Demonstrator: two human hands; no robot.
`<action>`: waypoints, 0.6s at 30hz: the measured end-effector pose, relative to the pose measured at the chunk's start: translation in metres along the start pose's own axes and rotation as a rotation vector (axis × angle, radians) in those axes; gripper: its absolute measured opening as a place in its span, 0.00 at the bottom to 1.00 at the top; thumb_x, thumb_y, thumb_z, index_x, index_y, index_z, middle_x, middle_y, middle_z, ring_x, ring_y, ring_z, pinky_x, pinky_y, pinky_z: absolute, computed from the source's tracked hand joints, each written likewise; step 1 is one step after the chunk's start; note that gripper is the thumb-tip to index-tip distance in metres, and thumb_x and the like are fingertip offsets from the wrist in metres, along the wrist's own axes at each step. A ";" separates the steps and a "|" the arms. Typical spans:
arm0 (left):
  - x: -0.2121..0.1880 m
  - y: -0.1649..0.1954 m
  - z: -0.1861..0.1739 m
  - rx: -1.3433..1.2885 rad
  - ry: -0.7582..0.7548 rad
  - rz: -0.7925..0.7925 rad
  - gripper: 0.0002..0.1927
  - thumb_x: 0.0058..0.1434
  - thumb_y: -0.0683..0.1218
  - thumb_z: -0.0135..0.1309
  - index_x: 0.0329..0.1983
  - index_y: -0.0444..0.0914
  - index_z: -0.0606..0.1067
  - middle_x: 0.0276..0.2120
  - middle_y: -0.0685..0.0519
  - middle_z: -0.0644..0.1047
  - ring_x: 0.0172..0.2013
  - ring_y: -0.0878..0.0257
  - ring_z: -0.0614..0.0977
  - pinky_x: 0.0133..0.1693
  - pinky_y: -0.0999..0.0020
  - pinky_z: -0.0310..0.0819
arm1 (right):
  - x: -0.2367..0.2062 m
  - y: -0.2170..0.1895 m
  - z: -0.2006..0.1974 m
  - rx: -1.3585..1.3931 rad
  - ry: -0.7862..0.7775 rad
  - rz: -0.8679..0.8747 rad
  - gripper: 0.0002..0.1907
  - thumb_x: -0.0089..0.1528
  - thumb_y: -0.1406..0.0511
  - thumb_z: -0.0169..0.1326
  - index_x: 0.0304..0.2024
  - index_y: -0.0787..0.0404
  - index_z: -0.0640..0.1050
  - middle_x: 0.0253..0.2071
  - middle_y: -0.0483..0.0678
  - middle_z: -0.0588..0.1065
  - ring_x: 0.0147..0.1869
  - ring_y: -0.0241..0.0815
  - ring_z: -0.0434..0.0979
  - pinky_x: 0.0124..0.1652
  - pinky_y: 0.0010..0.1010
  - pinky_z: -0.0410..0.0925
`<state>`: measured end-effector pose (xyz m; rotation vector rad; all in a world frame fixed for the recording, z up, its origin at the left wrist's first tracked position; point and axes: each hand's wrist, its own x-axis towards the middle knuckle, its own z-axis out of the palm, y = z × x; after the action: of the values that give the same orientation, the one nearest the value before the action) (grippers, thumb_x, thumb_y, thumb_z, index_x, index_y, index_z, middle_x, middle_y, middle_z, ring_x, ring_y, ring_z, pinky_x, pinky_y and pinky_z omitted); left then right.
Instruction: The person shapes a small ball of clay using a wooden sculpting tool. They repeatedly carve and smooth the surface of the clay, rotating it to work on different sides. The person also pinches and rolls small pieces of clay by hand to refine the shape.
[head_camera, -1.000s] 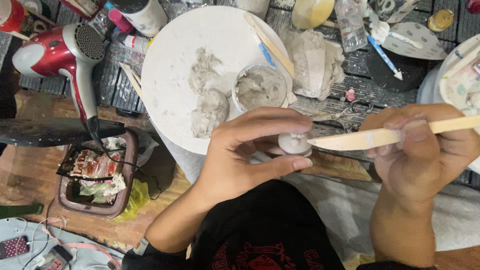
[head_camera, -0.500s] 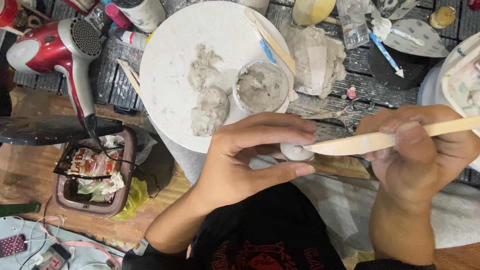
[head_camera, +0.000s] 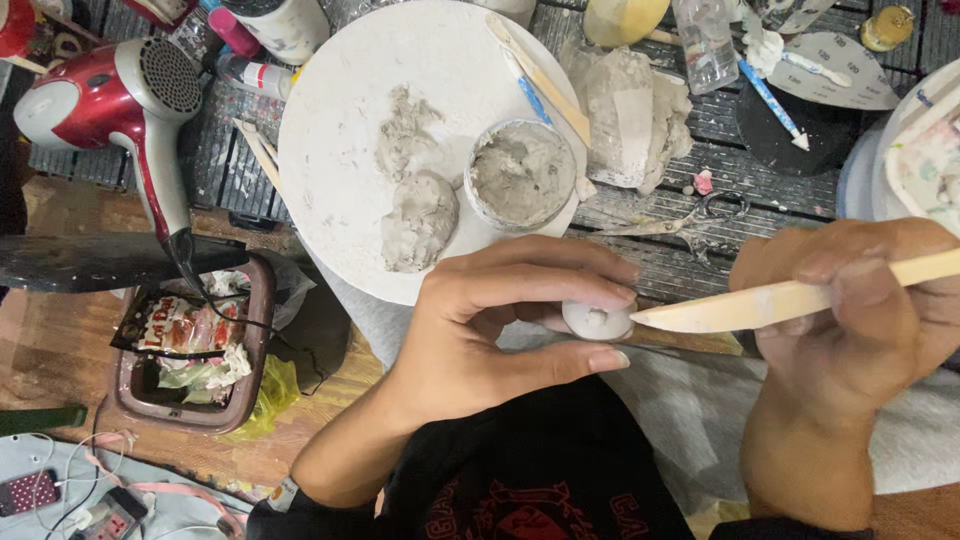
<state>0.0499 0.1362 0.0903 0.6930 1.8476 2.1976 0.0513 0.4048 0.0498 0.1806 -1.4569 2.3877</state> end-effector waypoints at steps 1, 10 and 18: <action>0.000 0.000 0.000 -0.006 -0.001 -0.004 0.14 0.65 0.37 0.68 0.53 0.38 0.80 0.57 0.48 0.79 0.55 0.62 0.84 0.52 0.72 0.89 | 0.001 0.000 0.000 -0.024 -0.037 -0.016 0.09 0.71 0.70 0.51 0.37 0.71 0.73 0.26 0.57 0.73 0.19 0.36 0.64 0.22 0.32 0.62; -0.001 0.005 0.002 0.111 0.032 -0.011 0.15 0.61 0.36 0.69 0.51 0.38 0.81 0.54 0.48 0.81 0.50 0.64 0.85 0.43 0.77 0.84 | -0.013 -0.002 0.001 -0.155 -0.098 -0.097 0.09 0.74 0.70 0.51 0.39 0.69 0.70 0.29 0.59 0.72 0.21 0.39 0.67 0.24 0.33 0.64; -0.004 0.005 0.003 0.076 0.020 -0.011 0.14 0.63 0.38 0.69 0.51 0.39 0.81 0.54 0.49 0.81 0.51 0.66 0.85 0.44 0.77 0.85 | -0.015 -0.001 -0.003 -0.171 -0.138 -0.155 0.10 0.72 0.69 0.52 0.37 0.70 0.71 0.24 0.56 0.71 0.20 0.39 0.66 0.23 0.34 0.63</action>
<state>0.0553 0.1367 0.0943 0.6753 1.9486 2.1459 0.0663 0.4048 0.0450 0.4067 -1.6360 2.1535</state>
